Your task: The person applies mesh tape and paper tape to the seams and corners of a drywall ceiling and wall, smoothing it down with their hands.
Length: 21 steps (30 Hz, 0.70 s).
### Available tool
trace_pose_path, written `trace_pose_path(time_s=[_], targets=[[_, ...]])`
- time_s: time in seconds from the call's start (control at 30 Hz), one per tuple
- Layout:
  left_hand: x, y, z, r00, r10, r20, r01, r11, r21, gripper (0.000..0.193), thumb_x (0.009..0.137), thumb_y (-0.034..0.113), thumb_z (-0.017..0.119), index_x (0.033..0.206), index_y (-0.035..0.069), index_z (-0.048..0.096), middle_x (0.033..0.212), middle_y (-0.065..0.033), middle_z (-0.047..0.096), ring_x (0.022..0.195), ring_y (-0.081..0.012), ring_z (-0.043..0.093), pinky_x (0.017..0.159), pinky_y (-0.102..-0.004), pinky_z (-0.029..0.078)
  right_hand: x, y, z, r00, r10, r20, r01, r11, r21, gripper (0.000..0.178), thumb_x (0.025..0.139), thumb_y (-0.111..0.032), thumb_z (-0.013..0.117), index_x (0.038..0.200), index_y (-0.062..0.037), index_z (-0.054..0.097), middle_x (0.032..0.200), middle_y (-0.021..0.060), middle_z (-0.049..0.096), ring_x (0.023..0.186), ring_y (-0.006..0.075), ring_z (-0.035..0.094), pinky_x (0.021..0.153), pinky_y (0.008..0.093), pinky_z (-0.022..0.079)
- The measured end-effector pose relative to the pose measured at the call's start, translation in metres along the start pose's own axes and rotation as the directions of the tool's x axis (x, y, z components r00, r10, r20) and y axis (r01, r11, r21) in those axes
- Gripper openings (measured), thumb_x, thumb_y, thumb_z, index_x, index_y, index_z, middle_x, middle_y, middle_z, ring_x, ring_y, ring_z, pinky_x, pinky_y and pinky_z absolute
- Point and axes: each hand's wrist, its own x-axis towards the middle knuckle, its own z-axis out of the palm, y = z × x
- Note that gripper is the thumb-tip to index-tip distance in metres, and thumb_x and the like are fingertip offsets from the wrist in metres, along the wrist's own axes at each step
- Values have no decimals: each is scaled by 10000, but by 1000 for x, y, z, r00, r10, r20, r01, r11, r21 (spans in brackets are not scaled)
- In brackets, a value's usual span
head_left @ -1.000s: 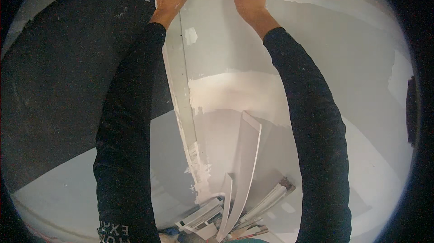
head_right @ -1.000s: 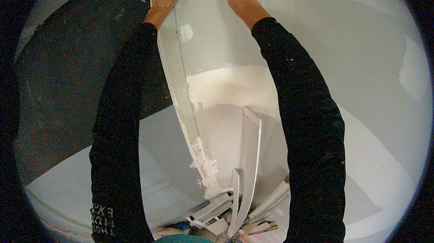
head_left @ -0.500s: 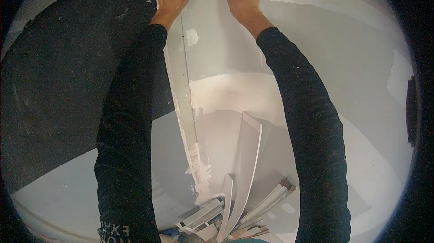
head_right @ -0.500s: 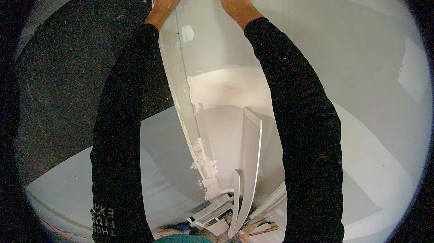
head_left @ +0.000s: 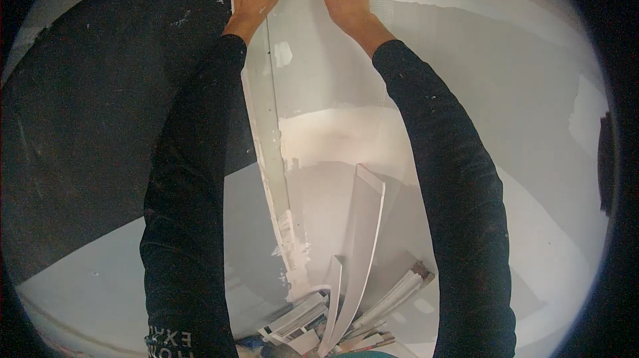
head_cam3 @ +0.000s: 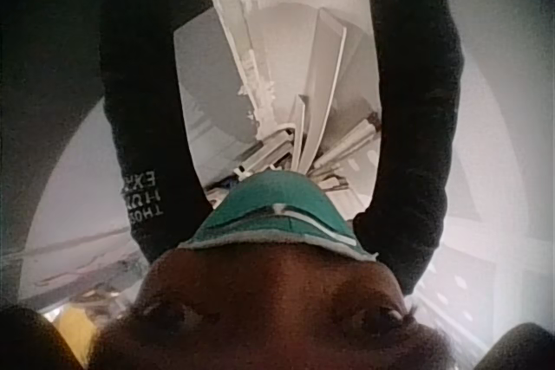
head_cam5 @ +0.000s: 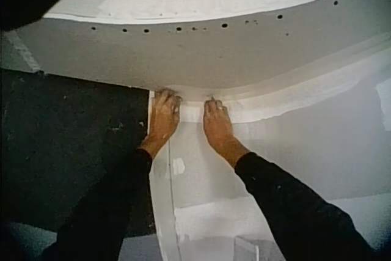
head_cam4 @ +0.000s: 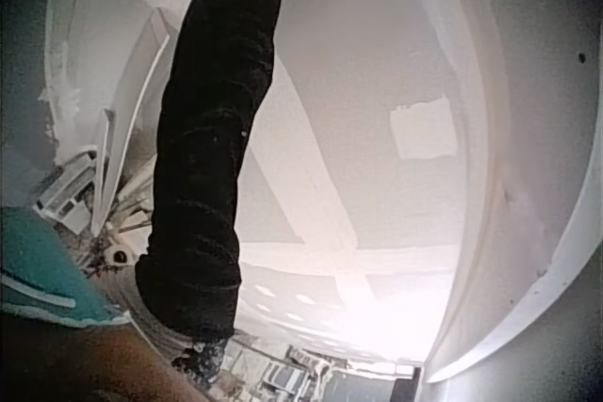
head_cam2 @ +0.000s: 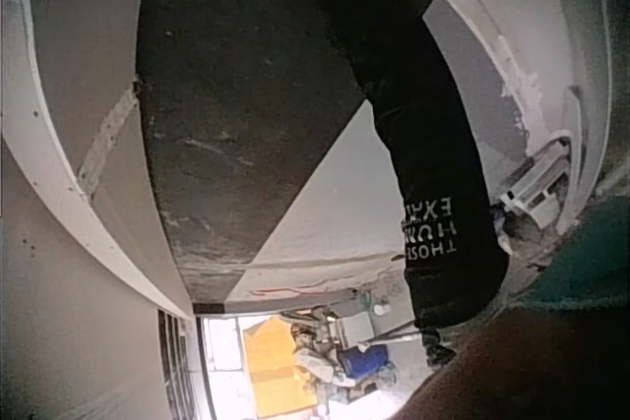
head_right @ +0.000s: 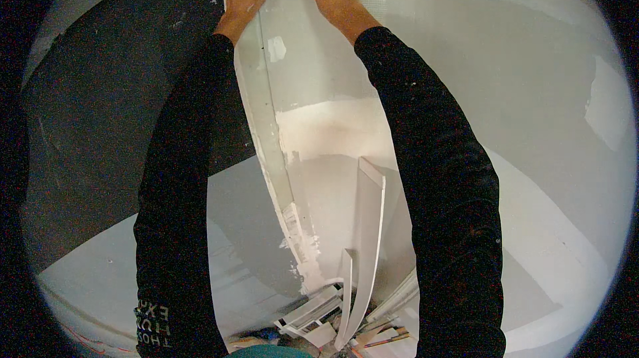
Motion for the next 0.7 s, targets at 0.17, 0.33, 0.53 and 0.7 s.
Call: trace_pose_path(time_s=[0.17,0.33,0.53,0.7], targets=[[2,-1,-4,998,-48,50,50,997,-56,408,780,-195,572,1132,-29,694,1223,-241,625,1197,-445,564,1054,-500,461,0,-2,4,990,16,-138,2,992,130,600,984,-122,569,1544,23,407,1529,225,478,1380,335,480,1147,423,404],[-3,-10,-2,998,-39,39,41,998,-46,367,824,-177,561,1131,-34,702,1218,-219,635,1207,-420,569,1054,-506,459,4,-6,1,995,34,-97,-20,990,142,611,987,-120,572,1558,3,393,1544,228,465,1383,334,484,1139,423,413],[-1,-5,-1,999,-32,36,29,995,92,304,852,-115,606,1125,-30,710,1192,-199,638,1201,-384,568,1065,-500,428,3,-9,-14,999,37,15,-38,996,83,655,974,-122,598,1580,-16,372,1563,247,438,1407,346,463,1143,429,410],[0,1,-3,996,-54,69,43,988,151,291,850,-100,614,1120,-46,711,1189,-195,617,1200,-376,553,1045,-503,431,0,-11,-17,999,24,-22,-20,986,163,707,962,-118,614,1614,-80,345,1562,281,420,1414,378,444,1151,451,400]])
